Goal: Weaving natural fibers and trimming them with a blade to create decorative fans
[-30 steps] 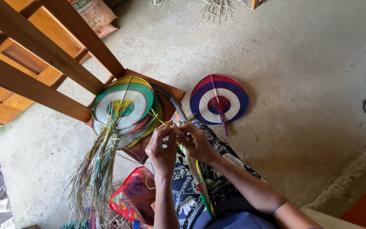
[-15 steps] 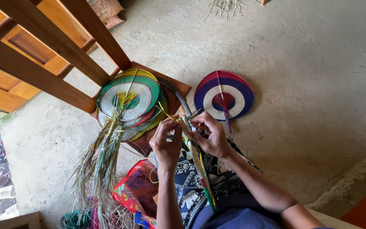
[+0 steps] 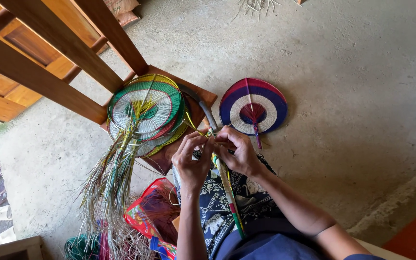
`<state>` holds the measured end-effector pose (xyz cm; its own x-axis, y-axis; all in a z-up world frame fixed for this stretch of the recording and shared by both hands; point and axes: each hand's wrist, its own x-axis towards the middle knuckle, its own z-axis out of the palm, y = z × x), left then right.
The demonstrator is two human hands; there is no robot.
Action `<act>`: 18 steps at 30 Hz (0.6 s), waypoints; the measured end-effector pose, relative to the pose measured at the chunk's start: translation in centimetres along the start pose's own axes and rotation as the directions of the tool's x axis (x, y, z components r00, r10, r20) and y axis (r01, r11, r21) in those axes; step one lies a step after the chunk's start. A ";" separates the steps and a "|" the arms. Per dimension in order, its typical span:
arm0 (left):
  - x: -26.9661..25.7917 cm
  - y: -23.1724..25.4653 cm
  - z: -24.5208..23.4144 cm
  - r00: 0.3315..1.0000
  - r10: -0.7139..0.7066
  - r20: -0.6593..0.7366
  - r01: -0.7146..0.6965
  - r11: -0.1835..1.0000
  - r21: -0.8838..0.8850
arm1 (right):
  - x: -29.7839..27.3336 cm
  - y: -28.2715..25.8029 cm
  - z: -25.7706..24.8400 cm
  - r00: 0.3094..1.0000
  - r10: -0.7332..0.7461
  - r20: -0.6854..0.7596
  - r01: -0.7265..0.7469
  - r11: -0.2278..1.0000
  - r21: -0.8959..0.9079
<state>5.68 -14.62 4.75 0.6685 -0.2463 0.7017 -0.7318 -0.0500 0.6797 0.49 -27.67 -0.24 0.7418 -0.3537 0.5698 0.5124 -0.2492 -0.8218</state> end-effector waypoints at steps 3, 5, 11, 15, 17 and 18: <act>0.4 0.7 0.0 1.000 0.023 -0.010 -0.023 1.000 0.007 | -0.2 0.0 -0.4 0.993 0.108 0.052 -0.114 0.985 0.132; 0.5 0.7 0.1 0.999 0.030 -0.016 -0.029 0.999 0.015 | -0.2 0.4 -0.2 0.993 0.105 0.061 -0.114 0.979 0.169; 0.5 0.3 0.5 0.998 0.039 -0.039 -0.038 0.999 0.029 | -0.8 1.2 0.1 0.992 0.110 0.068 -0.122 0.968 0.221; 0.1 -0.3 0.9 0.999 -0.012 -0.034 0.011 1.000 -0.027 | -2.4 3.0 0.2 0.988 0.149 0.039 -0.154 0.962 0.226; -0.9 -2.1 1.2 0.997 -0.065 -0.031 0.062 0.995 -0.083 | -2.8 3.6 0.2 0.989 0.144 0.033 -0.148 0.963 0.224; -1.4 -3.0 1.2 0.993 -0.117 -0.022 0.112 0.983 -0.143 | -3.0 4.0 0.4 0.990 0.141 0.022 -0.142 0.966 0.217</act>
<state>6.74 -15.32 1.43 0.7523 -0.2170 0.6221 -0.6255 0.0617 0.7778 0.49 -27.22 -5.18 0.8160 -0.3650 0.4483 0.4834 0.0054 -0.8754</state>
